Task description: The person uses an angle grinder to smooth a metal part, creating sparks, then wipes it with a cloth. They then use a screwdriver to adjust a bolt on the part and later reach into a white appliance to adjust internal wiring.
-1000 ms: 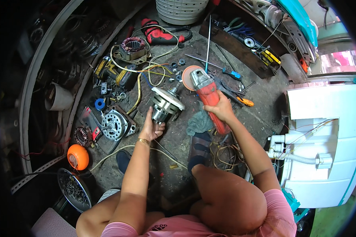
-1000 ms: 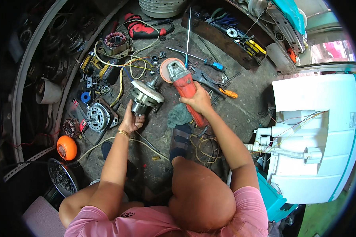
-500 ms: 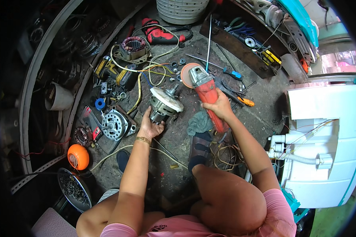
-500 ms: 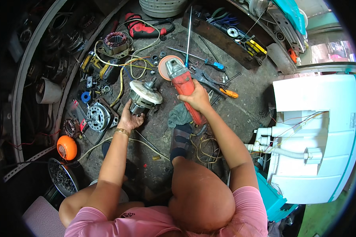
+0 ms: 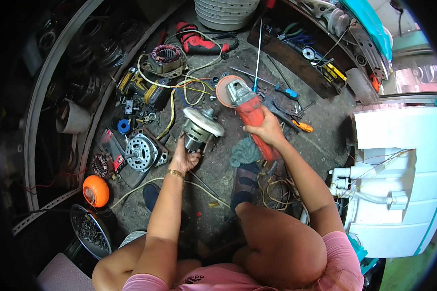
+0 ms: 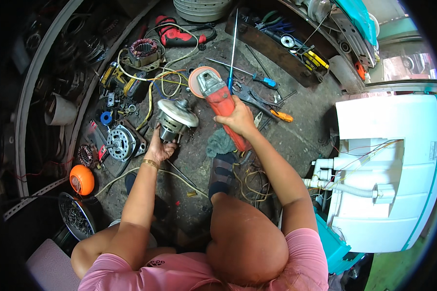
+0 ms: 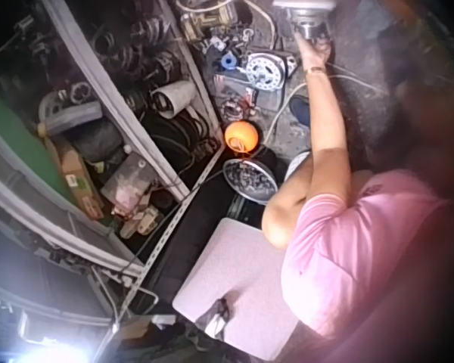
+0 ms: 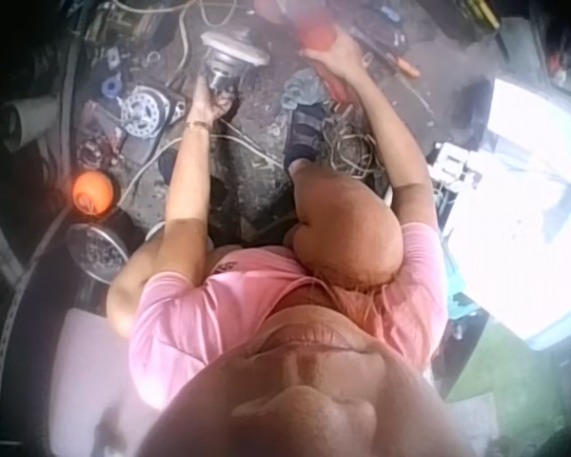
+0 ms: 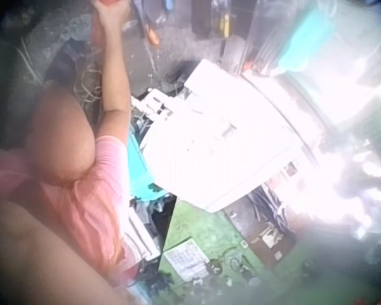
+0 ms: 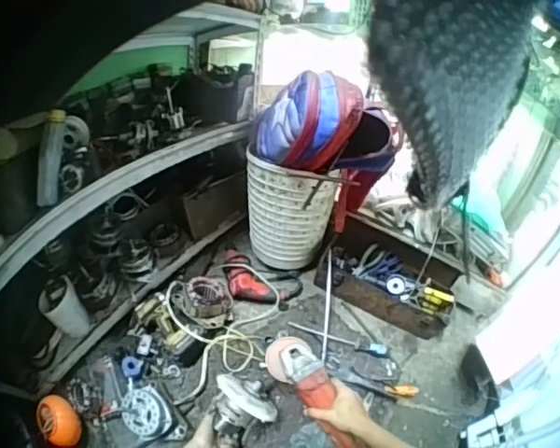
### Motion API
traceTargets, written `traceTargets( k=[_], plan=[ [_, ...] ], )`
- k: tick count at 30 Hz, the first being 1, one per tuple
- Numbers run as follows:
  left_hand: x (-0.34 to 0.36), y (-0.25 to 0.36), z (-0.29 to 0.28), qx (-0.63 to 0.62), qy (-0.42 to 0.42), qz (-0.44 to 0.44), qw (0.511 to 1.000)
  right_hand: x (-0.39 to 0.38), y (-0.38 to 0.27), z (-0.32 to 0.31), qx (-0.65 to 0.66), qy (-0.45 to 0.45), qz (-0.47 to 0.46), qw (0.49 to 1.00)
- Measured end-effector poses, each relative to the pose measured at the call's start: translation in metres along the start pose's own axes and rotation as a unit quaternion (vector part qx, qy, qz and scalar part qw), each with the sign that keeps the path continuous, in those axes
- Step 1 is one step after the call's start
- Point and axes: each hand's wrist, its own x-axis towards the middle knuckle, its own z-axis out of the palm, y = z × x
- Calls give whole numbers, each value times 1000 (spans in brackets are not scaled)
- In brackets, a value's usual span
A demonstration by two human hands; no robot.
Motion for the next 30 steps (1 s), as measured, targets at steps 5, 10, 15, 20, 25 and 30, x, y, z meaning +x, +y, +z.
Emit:
traceTargets(
  k=[5,10,15,20,25,30],
  plan=[
    [3,-22,1,51,-12,-51,997,6,-2,2,-7,1,4,1000],
    [3,-36,-1,67,-26,-20,997,-5,3,-5,-40,8,22,999],
    [1,-39,2,79,-17,2,997,-25,10,-9,-21,-12,19,1000],
    [-3,-43,10,105,-2,41,994,-37,16,-8,-21,-23,34,999],
    [-5,-42,11,108,8,39,993,-41,13,-8,-7,-35,48,998],
    [-4,-39,7,115,3,24,993,-38,12,0,-36,-8,28,999]
  ],
)
